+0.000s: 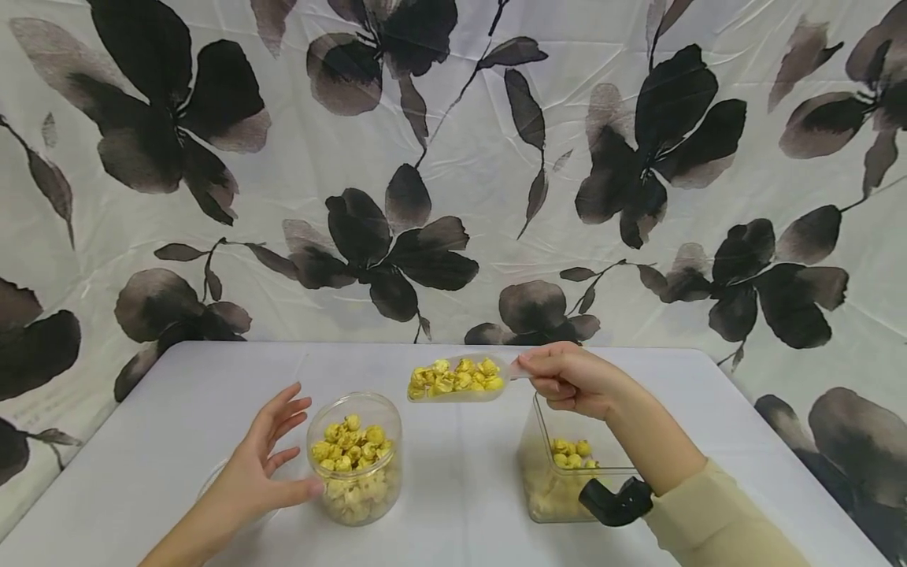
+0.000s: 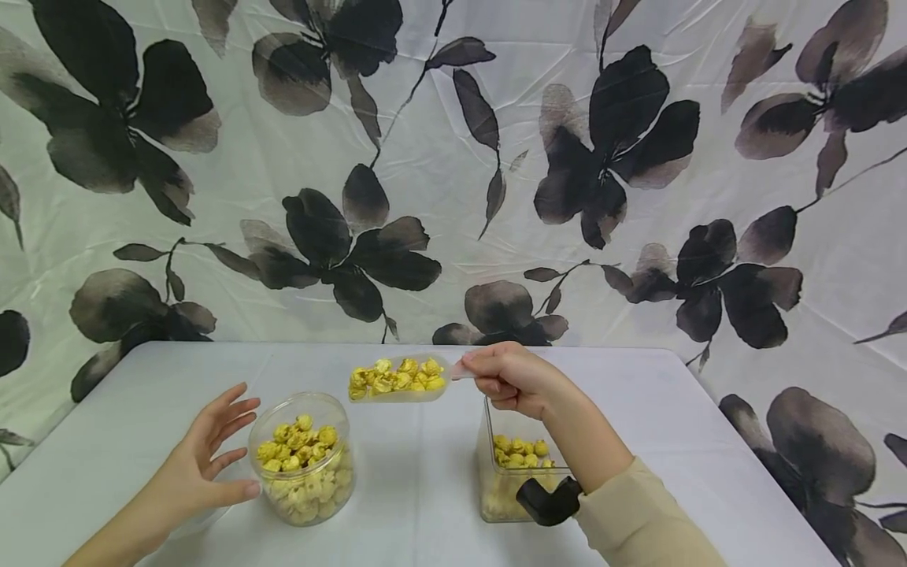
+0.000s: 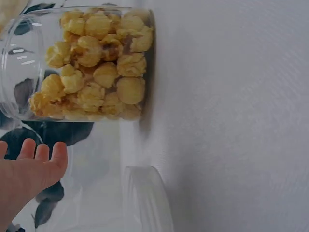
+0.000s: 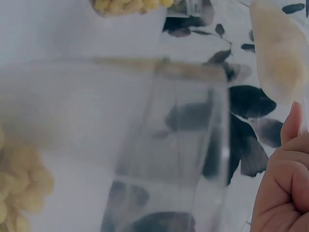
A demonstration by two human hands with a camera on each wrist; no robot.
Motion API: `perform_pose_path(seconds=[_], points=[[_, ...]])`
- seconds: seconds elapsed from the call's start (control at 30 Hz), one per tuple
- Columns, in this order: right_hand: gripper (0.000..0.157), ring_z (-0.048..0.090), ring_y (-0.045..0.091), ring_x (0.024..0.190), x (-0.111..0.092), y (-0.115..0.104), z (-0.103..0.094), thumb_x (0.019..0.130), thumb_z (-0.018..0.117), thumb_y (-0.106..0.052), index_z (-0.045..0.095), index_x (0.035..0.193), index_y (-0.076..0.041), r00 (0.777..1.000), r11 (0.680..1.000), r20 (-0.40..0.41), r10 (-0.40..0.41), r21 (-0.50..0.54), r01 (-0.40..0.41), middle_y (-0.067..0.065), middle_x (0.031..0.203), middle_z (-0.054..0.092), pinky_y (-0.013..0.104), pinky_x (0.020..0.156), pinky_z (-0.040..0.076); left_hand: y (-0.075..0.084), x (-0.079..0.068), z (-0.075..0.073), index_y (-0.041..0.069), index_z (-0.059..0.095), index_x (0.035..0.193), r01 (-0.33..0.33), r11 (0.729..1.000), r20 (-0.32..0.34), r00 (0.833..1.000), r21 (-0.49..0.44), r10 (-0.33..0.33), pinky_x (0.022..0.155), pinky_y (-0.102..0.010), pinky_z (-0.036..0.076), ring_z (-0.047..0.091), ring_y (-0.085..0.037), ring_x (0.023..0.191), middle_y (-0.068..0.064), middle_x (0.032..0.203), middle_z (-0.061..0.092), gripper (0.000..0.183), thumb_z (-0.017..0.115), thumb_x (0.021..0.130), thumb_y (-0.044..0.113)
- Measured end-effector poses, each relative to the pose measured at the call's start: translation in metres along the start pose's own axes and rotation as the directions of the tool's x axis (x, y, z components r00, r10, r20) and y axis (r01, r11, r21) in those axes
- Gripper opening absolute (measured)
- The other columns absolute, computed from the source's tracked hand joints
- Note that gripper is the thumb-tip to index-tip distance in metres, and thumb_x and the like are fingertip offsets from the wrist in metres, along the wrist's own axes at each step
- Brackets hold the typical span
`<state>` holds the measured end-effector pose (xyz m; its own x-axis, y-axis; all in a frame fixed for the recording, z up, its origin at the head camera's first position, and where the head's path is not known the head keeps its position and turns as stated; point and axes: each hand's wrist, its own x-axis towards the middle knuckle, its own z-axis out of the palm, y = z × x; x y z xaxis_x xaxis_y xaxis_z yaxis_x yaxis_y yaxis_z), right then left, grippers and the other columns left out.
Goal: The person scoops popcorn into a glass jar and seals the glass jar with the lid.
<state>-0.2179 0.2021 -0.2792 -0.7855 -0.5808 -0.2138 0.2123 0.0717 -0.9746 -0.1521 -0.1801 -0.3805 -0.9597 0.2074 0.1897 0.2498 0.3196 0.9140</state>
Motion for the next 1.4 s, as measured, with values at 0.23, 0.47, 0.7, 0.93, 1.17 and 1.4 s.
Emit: perform_pose_path(seconds=[0.23,0.47,0.7,0.93,1.17,1.4], points=[[0.029,0.022,0.006,0.042,0.019,-0.001,0.019,0.097,0.045,-0.008,0.069,0.082,-0.014,0.999,0.999,-0.021,0.041,-0.031,-0.041,-0.005,0.051,0.034,0.02,0.042,0.015,-0.003,0.001,0.007,0.015,0.012,0.149,0.05,0.999,0.06,0.997,-0.019,-0.049,0.087,-0.025,0.042,0.025,-0.037,0.13,-0.017,0.146,0.026,0.103,0.08,0.071,0.008],[0.021,0.021,0.006,0.041,0.038,-0.01,0.041,0.095,0.05,-0.011,0.068,0.086,-0.005,0.994,0.988,-0.075,0.084,-0.124,-0.093,-0.004,0.051,0.034,0.018,0.04,0.017,-0.005,0.003,0.012,0.015,0.016,0.148,0.044,0.998,0.075,0.996,-0.04,-0.041,0.086,-0.018,0.042,0.027,-0.037,0.13,-0.017,0.148,0.022,0.1,0.08,0.071,0.007],[0.025,0.02,0.008,0.042,0.054,-0.021,0.061,0.096,0.05,-0.011,0.065,0.099,0.008,0.99,0.935,-0.119,0.076,-0.336,-0.113,-0.001,0.052,0.033,0.019,0.041,0.016,-0.002,0.004,0.015,0.018,0.018,0.147,0.116,0.993,0.087,0.99,-0.033,-0.112,0.088,-0.015,0.039,0.03,-0.027,0.128,-0.013,0.148,0.026,0.099,0.081,0.07,0.014],[0.024,0.019,0.01,0.044,0.06,-0.032,0.082,0.095,0.052,-0.012,0.07,0.093,0.004,0.993,0.823,-0.11,-0.03,-0.566,-0.038,-0.002,0.051,0.029,0.022,0.044,0.017,-0.001,0.006,0.016,0.016,0.025,0.144,0.124,0.992,0.093,0.988,-0.012,-0.123,0.091,-0.019,0.039,0.033,-0.009,0.124,-0.012,0.146,0.029,0.093,0.081,0.071,0.016],[0.02,0.033,0.009,0.05,0.053,-0.035,0.098,0.094,0.055,-0.013,0.073,0.09,-0.004,0.962,0.524,0.003,-0.273,-0.838,0.151,-0.002,0.067,0.058,0.021,0.049,0.03,-0.001,0.006,0.016,0.016,0.026,0.144,0.149,0.989,0.096,0.984,-0.008,-0.147,0.095,-0.025,0.039,0.029,-0.029,0.129,-0.01,0.145,0.029,0.092,0.081,0.071,0.017],[0.016,0.041,0.005,0.051,0.038,-0.035,0.102,0.093,0.058,-0.014,0.07,0.083,-0.011,0.872,0.223,0.164,-0.461,-0.93,0.293,-0.008,0.059,0.049,0.021,0.051,0.037,-0.002,0.006,0.016,0.018,0.027,0.143,0.14,0.99,0.089,0.986,-0.003,-0.139,0.09,-0.017,0.039,0.035,0.0,0.117,-0.009,0.144,0.032,0.09,0.081,0.071,0.017]])
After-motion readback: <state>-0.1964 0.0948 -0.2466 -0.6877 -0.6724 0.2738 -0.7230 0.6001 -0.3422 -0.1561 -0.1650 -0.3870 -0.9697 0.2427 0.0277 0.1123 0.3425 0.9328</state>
